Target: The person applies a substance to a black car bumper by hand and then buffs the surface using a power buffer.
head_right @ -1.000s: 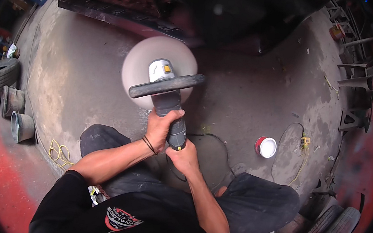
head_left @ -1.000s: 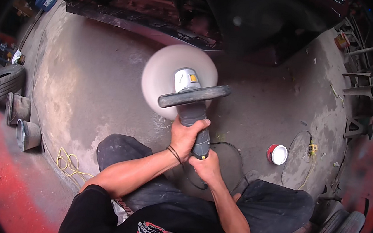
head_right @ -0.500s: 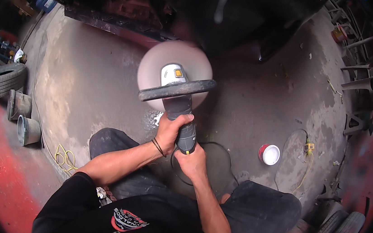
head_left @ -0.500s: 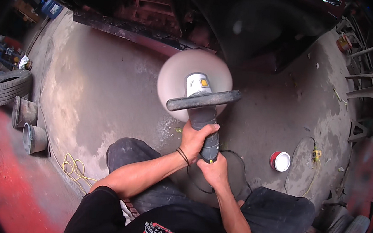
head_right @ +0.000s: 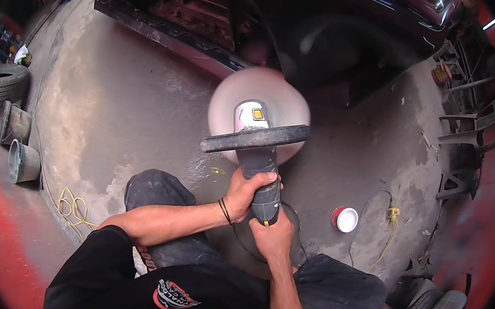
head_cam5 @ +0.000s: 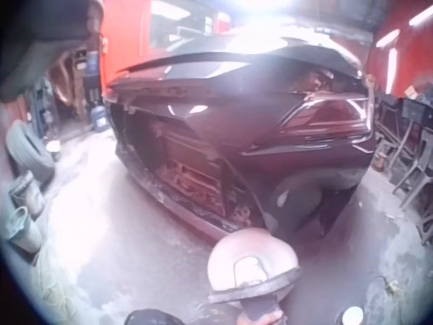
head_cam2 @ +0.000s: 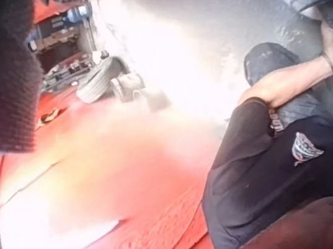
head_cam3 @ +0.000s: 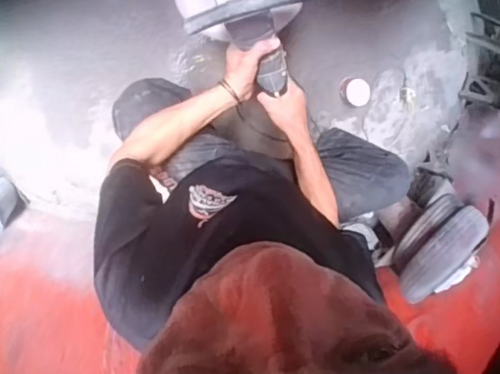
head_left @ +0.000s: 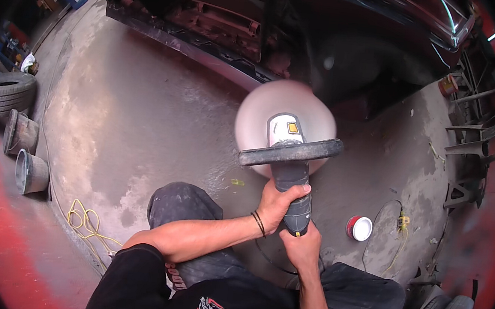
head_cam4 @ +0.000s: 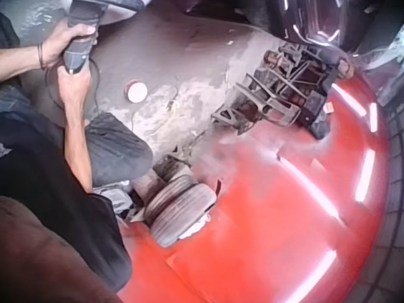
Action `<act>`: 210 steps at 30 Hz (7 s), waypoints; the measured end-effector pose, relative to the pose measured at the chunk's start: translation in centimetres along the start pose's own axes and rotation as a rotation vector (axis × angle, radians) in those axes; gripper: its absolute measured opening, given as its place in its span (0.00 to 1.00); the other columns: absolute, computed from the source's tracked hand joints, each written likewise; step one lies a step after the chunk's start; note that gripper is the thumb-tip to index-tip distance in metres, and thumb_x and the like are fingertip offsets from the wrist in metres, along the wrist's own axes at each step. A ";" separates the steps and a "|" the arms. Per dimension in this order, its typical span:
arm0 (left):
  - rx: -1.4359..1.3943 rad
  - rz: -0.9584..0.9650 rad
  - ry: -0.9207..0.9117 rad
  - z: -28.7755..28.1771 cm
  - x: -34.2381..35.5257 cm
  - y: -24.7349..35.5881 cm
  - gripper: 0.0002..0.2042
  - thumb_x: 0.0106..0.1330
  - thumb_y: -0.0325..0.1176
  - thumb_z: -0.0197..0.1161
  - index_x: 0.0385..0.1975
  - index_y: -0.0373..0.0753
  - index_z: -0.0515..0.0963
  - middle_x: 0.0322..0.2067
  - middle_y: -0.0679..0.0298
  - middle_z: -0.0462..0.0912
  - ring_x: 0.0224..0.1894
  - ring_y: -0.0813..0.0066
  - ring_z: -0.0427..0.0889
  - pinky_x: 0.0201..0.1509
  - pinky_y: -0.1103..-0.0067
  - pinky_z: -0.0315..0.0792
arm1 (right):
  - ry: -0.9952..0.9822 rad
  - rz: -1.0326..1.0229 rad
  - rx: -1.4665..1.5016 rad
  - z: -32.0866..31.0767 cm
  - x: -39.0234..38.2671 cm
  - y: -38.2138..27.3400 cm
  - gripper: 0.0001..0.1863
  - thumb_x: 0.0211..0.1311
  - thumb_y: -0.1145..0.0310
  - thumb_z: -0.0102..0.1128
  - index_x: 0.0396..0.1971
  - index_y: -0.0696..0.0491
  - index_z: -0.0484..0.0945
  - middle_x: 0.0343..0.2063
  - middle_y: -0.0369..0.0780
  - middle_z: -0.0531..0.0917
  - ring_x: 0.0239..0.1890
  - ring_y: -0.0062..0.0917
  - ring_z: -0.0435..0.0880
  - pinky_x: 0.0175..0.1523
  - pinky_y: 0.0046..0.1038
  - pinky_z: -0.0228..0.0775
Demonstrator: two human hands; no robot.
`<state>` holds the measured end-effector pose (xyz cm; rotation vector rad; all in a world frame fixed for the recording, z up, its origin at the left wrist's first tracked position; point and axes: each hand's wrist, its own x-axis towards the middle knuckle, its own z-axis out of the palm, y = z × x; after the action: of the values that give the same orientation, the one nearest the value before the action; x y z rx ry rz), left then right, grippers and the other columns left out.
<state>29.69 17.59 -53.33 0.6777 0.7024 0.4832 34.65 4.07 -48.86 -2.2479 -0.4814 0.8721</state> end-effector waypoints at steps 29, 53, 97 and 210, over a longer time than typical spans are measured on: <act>-0.252 0.088 -0.175 1.9 -3.4 6.5 0.19 0.69 0.38 0.76 0.51 0.32 0.82 0.45 0.56 0.90 0.48 0.66 0.93 0.56 0.67 0.87 | 0.094 -0.116 -0.207 -3.2 -3.5 -7.8 0.26 0.52 0.66 0.77 0.52 0.58 0.85 0.41 0.51 0.94 0.48 0.45 0.95 0.55 0.41 0.84; 0.262 0.584 -0.093 3.0 -4.5 11.8 0.15 0.69 0.33 0.80 0.50 0.33 0.88 0.43 0.65 0.92 0.44 0.78 0.89 0.53 0.76 0.84 | -0.164 -0.323 0.341 -0.1 1.5 -5.0 0.22 0.57 0.70 0.82 0.51 0.59 0.87 0.43 0.37 0.93 0.48 0.21 0.90 0.54 0.30 0.82; 0.796 0.582 0.065 12.3 2.1 6.3 0.14 0.61 0.31 0.83 0.44 0.35 0.90 0.42 0.64 0.93 0.45 0.74 0.89 0.53 0.72 0.83 | -0.327 -0.481 0.993 3.1 12.1 2.3 0.27 0.57 0.64 0.88 0.54 0.57 0.87 0.47 0.39 0.94 0.50 0.25 0.93 0.55 0.33 0.85; 1.071 0.633 0.300 12.0 0.8 3.5 0.35 0.56 0.36 0.85 0.62 0.32 0.76 0.46 0.55 0.93 0.46 0.68 0.91 0.56 0.70 0.85 | -0.678 -0.333 1.133 3.5 9.6 4.1 0.14 0.58 0.60 0.83 0.34 0.51 0.86 0.23 0.32 0.86 0.24 0.18 0.84 0.30 0.26 0.73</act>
<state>38.29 15.74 -44.35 1.8942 1.0254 0.7929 39.35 7.96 -57.99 -0.8025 -0.4577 1.2781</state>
